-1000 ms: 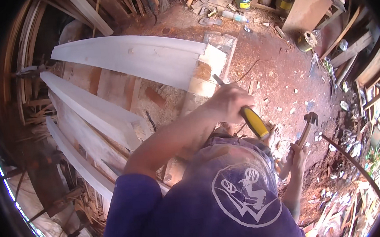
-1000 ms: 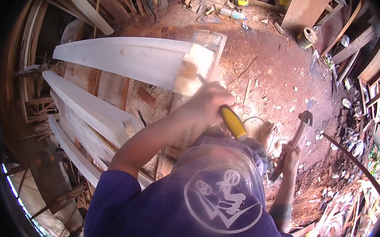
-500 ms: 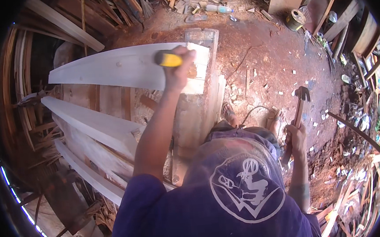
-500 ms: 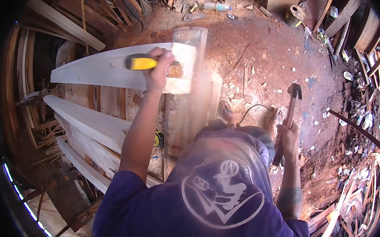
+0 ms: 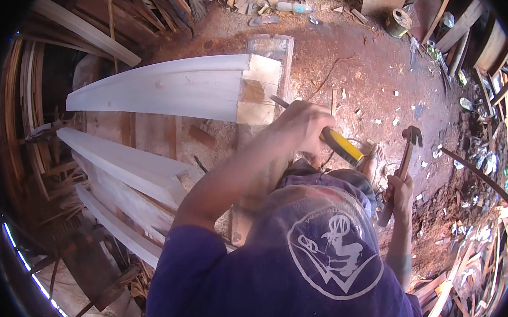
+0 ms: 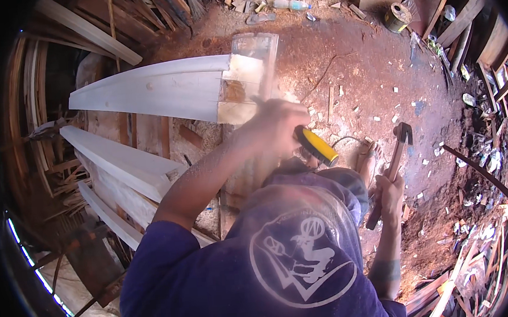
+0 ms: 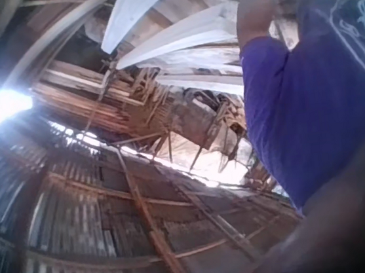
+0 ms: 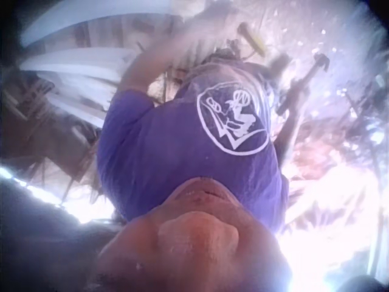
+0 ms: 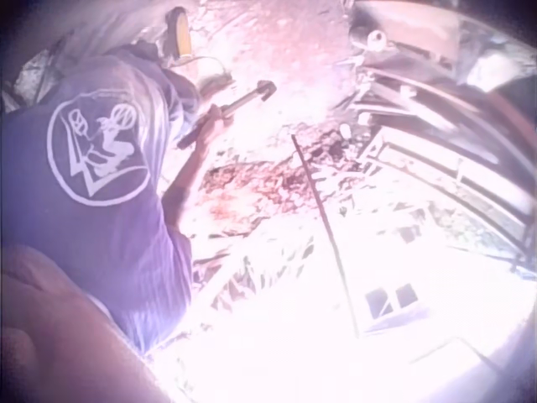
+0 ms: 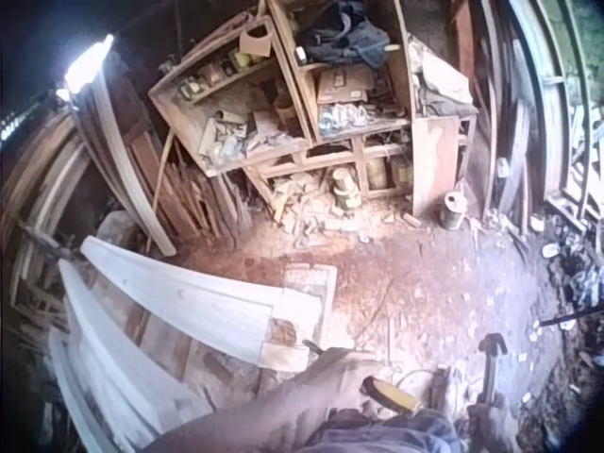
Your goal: The person chisels a notch into a wooden beam using a hammer and a chisel.
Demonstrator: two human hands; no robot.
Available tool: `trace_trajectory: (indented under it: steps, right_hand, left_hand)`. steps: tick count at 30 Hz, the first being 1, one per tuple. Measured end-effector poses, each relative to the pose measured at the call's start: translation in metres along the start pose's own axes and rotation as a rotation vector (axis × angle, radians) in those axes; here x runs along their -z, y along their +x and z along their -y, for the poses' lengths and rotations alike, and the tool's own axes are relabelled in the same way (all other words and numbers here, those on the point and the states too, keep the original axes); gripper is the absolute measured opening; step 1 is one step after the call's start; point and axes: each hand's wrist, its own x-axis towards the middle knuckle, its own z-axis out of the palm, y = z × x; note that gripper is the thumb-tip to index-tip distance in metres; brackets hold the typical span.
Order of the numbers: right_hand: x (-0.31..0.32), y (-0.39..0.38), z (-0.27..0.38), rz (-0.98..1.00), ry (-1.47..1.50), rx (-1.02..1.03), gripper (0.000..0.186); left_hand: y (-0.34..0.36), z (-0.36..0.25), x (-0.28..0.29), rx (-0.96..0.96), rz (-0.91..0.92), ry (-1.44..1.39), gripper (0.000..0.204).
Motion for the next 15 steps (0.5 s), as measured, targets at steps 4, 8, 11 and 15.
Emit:
trace_trajectory:
  steps: [4,8,11,15]
  right_hand:
    - [0.000,0.002,-0.007,-0.001,0.106,-0.030,0.013]
    - [-0.004,0.002,-0.010,0.030,0.122,-0.077,0.016]
    - [-0.004,0.002,-0.013,0.047,0.087,-0.112,0.017]
    - [-0.004,0.009,-0.023,0.045,0.044,-0.122,0.014]
  left_hand:
    - [0.011,0.020,0.006,0.011,0.014,0.201,0.019]
    - [0.011,0.041,0.002,-0.052,-0.076,0.231,0.023]
    - [0.007,0.052,-0.005,-0.018,-0.044,0.281,0.025]
    - [0.005,0.060,-0.009,-0.032,-0.023,0.281,0.029]
